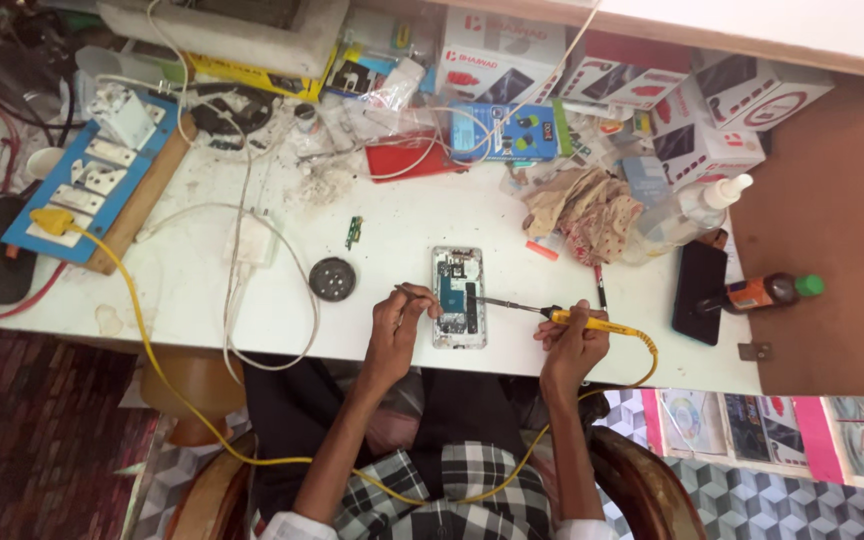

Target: The person uses a soldering iron and tweezers to work on a disassembled mobile phone circuit board. They repeatedly apply the soldering iron to various points on the board while holding components with tweezers.

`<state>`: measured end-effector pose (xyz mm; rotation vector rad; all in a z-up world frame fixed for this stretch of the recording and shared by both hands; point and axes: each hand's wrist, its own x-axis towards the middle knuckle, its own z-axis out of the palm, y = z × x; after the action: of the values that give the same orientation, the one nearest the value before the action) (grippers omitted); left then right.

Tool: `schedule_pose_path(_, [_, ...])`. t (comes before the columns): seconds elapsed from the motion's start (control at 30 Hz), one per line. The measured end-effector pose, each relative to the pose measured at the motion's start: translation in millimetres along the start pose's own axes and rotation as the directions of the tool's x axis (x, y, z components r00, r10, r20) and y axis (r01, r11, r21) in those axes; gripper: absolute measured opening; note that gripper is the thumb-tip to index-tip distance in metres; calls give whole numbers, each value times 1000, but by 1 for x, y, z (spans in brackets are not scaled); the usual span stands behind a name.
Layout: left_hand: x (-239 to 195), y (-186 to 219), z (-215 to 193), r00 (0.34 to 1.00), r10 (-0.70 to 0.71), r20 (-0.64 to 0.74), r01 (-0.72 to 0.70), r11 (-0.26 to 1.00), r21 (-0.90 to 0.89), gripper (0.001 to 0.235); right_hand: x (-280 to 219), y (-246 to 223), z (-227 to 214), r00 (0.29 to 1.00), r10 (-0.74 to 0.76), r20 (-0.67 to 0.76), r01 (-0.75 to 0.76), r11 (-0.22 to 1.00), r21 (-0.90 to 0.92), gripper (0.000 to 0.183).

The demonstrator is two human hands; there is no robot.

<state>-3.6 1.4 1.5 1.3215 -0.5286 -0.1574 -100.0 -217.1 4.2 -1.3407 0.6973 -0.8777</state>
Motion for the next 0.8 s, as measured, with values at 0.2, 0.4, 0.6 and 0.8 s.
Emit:
schedule_pose_path(0.2, [1,2,-2,999,46,-22,-43,994,104,29,3,7,-3,1000,3,-6,-3,999,46,26])
schedule_pose_path(0.4, [2,-2,-2,1000,-18,-3,18,999,-33,28,4,6,-1,1000,1,27,-2,999,54,26])
schedule_pose_path(0.6, [0,-11,-1,999,-32,11,33,996,-78,28,0,5,-3,999,-19,40,20,999,-26,28])
schedule_pose_path(0.8, [0,-12,-2,1000,-17,-15,16,997,-73,25,3,13,-4,999,-35,10,34,996,88,28])
